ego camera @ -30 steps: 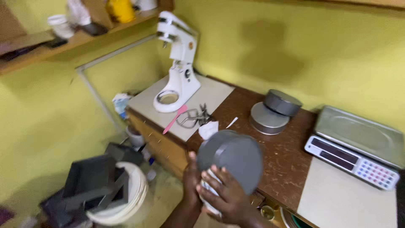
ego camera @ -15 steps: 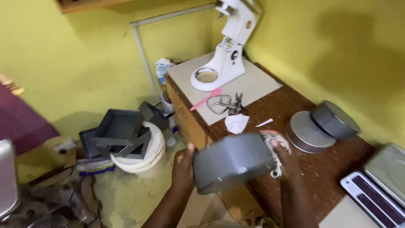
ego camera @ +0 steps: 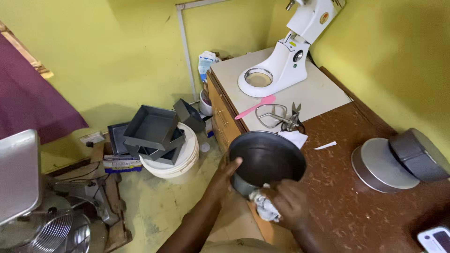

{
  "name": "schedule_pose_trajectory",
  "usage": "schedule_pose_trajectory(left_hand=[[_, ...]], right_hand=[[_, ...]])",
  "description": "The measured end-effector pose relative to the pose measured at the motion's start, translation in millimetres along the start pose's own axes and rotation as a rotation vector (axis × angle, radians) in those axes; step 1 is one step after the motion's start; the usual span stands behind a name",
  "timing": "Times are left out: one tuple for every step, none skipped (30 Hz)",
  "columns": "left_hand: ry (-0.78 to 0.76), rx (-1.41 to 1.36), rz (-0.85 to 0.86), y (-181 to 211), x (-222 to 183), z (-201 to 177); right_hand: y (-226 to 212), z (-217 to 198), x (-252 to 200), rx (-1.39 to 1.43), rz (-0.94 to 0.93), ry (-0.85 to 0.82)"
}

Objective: The person wipes the inside and outside of several circular cake tins with a cloth, moving them between a table and a stack on the floor.

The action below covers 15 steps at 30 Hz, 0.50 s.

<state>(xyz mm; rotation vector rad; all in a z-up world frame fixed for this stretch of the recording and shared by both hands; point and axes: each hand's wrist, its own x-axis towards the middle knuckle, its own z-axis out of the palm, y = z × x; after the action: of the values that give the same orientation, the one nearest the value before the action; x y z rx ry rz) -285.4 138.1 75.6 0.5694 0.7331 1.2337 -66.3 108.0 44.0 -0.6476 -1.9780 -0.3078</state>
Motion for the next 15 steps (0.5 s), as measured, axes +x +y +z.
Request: schedule_pose_trajectory(left_hand=[[0.102,0.148,-0.04,0,9,-19],[0.199,0.301,-0.081,4,18,-40],[0.193,0.303,-0.086,2,28,-53],[0.18,0.241,0.019,-1,33,-67],[0.168,0.179,0.123,-4,39,-81],[0.165,0.18,0.115,6,41,-83],[0.065,0.33,0.292,18,42,-85],[-0.027,0.481,0.469,30,41,-90],[-0.021,0.483,0.458,48,39,-86],[-0.079,0.665,0.55,67,38,-84],[-0.141,0.848,0.638,86,37,-82],[-0.121,0.849,0.623,97,44,-97],[-0.099,0.806,0.567,109,52,-112],[-0.085,0.762,0.516,119,62,-125],[-0.073,0.761,0.507,136,68,-138]], right_hand=[[6,14,-14,0.036,0.167,-0.306],[11,29,-26,0.071,0.333,-0.606],[11,39,-12,0.065,0.339,-0.605],[8,47,0,0.231,0.669,-0.348],[6,56,13,0.391,0.984,-0.067],[17,77,24,0.387,0.992,-0.066],[28,99,35,0.246,0.83,-0.193],[37,124,47,0.117,0.665,-0.322],[49,151,41,0.123,0.674,-0.329],[62,181,35,-0.117,0.459,-0.454],[73,213,29,-0.352,0.23,-0.567],[80,227,26,-0.332,0.23,-0.581],[88,241,22,-0.353,0.158,-0.522],[99,253,18,-0.381,0.087,-0.457],[87,258,28,-0.369,0.088,-0.466]])
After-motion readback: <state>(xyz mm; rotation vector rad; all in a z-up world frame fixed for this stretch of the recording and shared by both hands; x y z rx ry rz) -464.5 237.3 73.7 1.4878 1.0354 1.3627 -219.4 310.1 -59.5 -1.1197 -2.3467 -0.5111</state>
